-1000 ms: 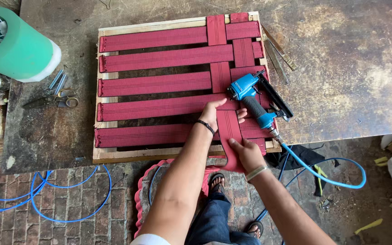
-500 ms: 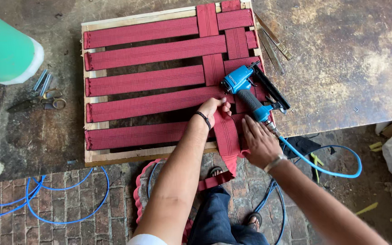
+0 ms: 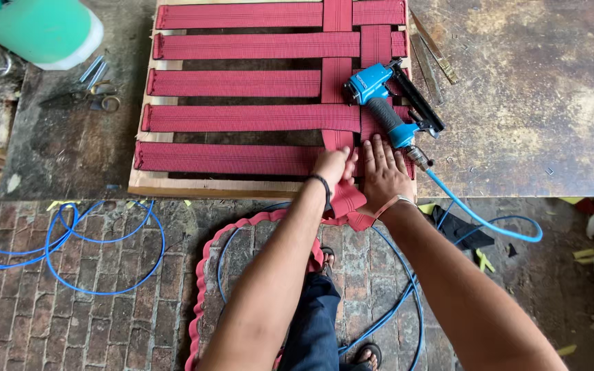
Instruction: The person weaves red fabric straps through a wooden frame in an over-under pattern and secures them with a pneumatic nail gun. They repeatedly pull, align, and staple the straps to build a woven surface.
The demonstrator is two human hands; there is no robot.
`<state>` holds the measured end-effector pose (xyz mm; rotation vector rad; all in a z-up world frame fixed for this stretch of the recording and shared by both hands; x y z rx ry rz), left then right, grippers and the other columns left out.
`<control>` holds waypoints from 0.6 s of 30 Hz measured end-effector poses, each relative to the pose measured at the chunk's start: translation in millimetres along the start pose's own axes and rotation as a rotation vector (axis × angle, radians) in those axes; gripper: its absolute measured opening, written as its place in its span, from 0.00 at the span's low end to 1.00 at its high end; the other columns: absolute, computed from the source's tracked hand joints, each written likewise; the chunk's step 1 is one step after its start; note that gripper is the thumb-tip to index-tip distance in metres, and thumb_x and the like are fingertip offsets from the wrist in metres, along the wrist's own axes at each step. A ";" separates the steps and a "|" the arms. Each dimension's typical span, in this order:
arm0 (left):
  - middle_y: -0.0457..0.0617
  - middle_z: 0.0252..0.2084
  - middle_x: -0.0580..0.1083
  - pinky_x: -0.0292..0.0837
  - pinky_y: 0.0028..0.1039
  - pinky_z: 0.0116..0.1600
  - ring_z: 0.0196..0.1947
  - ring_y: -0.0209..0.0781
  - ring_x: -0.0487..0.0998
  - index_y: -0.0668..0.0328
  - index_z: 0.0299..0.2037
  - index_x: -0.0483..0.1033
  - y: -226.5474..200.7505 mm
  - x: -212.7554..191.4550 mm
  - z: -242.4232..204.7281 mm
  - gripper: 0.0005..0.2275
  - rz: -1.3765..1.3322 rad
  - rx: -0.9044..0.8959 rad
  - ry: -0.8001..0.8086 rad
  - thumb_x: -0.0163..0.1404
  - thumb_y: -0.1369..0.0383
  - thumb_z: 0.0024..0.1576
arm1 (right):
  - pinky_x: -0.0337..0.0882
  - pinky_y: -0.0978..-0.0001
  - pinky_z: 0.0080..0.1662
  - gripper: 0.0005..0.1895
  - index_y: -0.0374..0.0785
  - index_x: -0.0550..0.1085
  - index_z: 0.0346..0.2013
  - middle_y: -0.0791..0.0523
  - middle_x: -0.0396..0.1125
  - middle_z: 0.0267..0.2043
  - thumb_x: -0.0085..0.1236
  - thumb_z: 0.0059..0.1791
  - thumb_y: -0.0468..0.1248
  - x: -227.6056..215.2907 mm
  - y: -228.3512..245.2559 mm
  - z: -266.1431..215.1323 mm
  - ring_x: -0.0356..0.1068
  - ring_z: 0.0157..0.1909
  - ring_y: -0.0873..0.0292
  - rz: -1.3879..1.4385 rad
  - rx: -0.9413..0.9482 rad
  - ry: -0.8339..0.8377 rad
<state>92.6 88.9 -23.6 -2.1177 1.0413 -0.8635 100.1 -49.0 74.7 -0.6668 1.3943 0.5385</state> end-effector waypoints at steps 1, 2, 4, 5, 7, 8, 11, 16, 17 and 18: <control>0.40 0.17 0.64 0.64 0.31 0.20 0.12 0.33 0.60 0.60 0.31 0.73 7.4 0.2 -14.9 0.16 0.002 -0.010 -0.015 0.42 0.59 0.67 | 0.40 0.56 0.73 0.58 0.37 0.40 0.80 0.47 0.35 0.82 0.59 0.46 0.58 -4.3 0.1 2.1 0.38 0.80 0.51 -0.026 -0.021 -0.156; 0.39 0.16 0.63 0.62 0.30 0.20 0.12 0.32 0.59 0.58 0.30 0.72 16.6 0.2 -31.5 0.16 0.004 -0.020 -0.029 0.42 0.59 0.67 | 0.38 0.55 0.73 0.59 0.37 0.39 0.79 0.47 0.34 0.81 0.59 0.45 0.59 -0.8 -1.8 4.6 0.36 0.80 0.50 0.052 0.003 -0.050; 0.38 0.16 0.62 0.60 0.29 0.19 0.12 0.31 0.58 0.56 0.29 0.71 35.4 -1.8 -65.1 0.16 0.008 -0.009 -0.056 0.43 0.58 0.67 | 0.36 0.55 0.73 0.61 0.37 0.37 0.76 0.47 0.31 0.80 0.59 0.42 0.61 0.8 -2.1 1.1 0.33 0.79 0.50 0.208 0.056 0.163; 0.38 0.15 0.61 0.60 0.29 0.19 0.11 0.31 0.57 0.56 0.28 0.70 42.8 -2.3 -79.7 0.16 0.013 0.012 -0.063 0.43 0.58 0.67 | 0.36 0.56 0.74 0.63 0.38 0.36 0.76 0.48 0.30 0.80 0.60 0.41 0.61 -3.4 -1.1 0.0 0.32 0.80 0.51 0.179 0.070 0.216; 0.38 0.15 0.61 0.60 0.28 0.19 0.11 0.31 0.57 0.57 0.28 0.70 56.3 -1.6 -102.8 0.16 0.004 0.069 -0.065 0.43 0.58 0.67 | 0.34 0.58 0.74 0.67 0.40 0.34 0.77 0.50 0.28 0.81 0.63 0.38 0.60 -12.1 0.7 0.8 0.30 0.81 0.53 0.119 0.103 0.325; 0.38 0.15 0.61 0.61 0.28 0.19 0.12 0.31 0.58 0.57 0.28 0.70 62.4 -0.4 -111.4 0.16 -0.011 0.107 -0.060 0.43 0.58 0.67 | 0.35 0.57 0.74 0.67 0.40 0.35 0.77 0.50 0.28 0.81 0.64 0.37 0.60 -18.5 1.5 0.7 0.30 0.81 0.53 0.131 0.102 0.302; 0.39 0.15 0.62 0.61 0.27 0.19 0.12 0.31 0.60 0.59 0.28 0.70 78.4 -0.5 -126.2 0.17 -0.059 0.141 -0.070 0.43 0.59 0.67 | 0.35 0.56 0.74 0.68 0.41 0.37 0.77 0.51 0.29 0.81 0.65 0.35 0.59 -30.7 3.5 -3.1 0.30 0.81 0.53 0.160 0.109 0.270; 0.39 0.15 0.61 0.58 0.26 0.19 0.12 0.31 0.59 0.61 0.28 0.69 98.5 -3.9 -137.3 0.18 -0.128 0.131 -0.075 0.44 0.57 0.67 | 0.35 0.56 0.75 0.73 0.41 0.38 0.77 0.50 0.30 0.81 0.70 0.30 0.58 -35.3 6.4 -5.0 0.31 0.80 0.53 0.157 0.125 0.272; 0.39 0.15 0.62 0.58 0.26 0.19 0.12 0.31 0.59 0.61 0.28 0.69 103.0 -3.7 -139.3 0.18 -0.154 0.135 -0.074 0.45 0.57 0.67 | 0.36 0.55 0.75 0.72 0.42 0.38 0.77 0.50 0.30 0.81 0.70 0.30 0.57 -36.0 7.0 -5.0 0.31 0.81 0.53 0.161 0.127 0.261; 0.40 0.15 0.62 0.58 0.27 0.19 0.13 0.31 0.60 0.61 0.28 0.69 108.0 -4.1 -140.5 0.18 -0.180 0.140 -0.072 0.45 0.58 0.67 | 0.36 0.54 0.74 0.71 0.42 0.39 0.77 0.50 0.31 0.81 0.70 0.30 0.57 -36.5 7.8 -4.9 0.32 0.81 0.52 0.165 0.129 0.251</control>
Point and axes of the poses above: each hand's wrist, its own z-axis towards the middle knuckle, its own x-axis out of the palm, y = z × x, the point moved 4 cm from there along z, towards the middle knuckle
